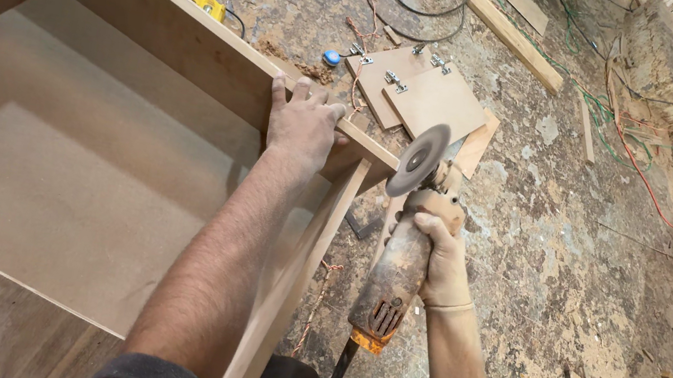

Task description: The person uses an angle grinder to smooth the edges of a wooden drawer or cabinet. They hold the wood steady with one hand while operating the tool with the other, moving along the edge to remove roughness.

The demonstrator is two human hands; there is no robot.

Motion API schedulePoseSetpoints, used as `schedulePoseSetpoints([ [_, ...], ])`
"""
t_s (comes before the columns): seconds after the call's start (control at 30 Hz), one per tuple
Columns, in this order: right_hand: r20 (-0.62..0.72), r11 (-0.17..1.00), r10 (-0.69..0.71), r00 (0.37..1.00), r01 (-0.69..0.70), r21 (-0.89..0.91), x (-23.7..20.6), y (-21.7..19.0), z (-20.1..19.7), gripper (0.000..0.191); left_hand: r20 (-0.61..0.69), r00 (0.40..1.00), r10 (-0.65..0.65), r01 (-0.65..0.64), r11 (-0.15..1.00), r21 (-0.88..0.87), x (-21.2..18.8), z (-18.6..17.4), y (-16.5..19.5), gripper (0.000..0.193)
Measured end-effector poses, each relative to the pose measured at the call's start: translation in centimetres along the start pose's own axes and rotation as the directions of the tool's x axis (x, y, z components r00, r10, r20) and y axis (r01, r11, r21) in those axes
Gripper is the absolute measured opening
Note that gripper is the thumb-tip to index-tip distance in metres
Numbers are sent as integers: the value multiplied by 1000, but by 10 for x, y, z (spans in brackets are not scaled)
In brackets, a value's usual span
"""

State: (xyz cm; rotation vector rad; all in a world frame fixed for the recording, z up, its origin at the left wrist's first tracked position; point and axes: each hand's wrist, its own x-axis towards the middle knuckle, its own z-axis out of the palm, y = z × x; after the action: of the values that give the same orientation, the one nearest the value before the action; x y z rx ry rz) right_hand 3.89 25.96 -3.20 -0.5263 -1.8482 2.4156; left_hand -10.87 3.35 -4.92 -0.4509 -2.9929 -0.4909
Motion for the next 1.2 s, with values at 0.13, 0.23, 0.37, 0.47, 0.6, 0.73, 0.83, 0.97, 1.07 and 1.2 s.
schedulePoseSetpoints([
  [0.13,8,996,-29,1000,28,90,-1,-11,3,35,-14,1000,5,-5,1000,-17,1,2,-5,42],
  [0.23,32,998,-66,997,65,25,-10,-3,1,36,-20,1000,13,-14,999,-33,-1,3,-6,46],
  [0.37,9,998,3,1000,-3,58,-27,30,-5,34,7,1000,5,-5,999,-40,-3,3,-9,45],
  [0.47,-21,995,56,998,-54,83,-31,60,-14,33,9,1000,6,-6,1000,-28,-3,4,-10,49],
  [0.6,-20,985,138,990,-135,105,-30,93,-26,31,-38,999,25,-26,1000,-2,-4,4,-11,52],
  [0.73,-23,979,181,983,-178,99,-22,111,-31,31,-15,1000,24,-25,999,-36,-5,4,-12,49],
  [0.83,15,971,205,979,-205,126,-13,117,-31,28,-25,999,26,-27,998,-53,-6,3,-10,45],
  [0.97,4,972,212,977,-211,99,-4,120,-30,23,-51,998,29,-33,997,-64,-5,1,-8,43],
  [1.07,-17,976,201,979,-199,84,0,119,-29,23,-30,999,19,-21,998,-62,-5,0,-6,41],
  [1.2,48,981,157,986,-162,104,3,114,-28,25,-47,999,23,-25,999,-39,-5,-2,-4,42],
])
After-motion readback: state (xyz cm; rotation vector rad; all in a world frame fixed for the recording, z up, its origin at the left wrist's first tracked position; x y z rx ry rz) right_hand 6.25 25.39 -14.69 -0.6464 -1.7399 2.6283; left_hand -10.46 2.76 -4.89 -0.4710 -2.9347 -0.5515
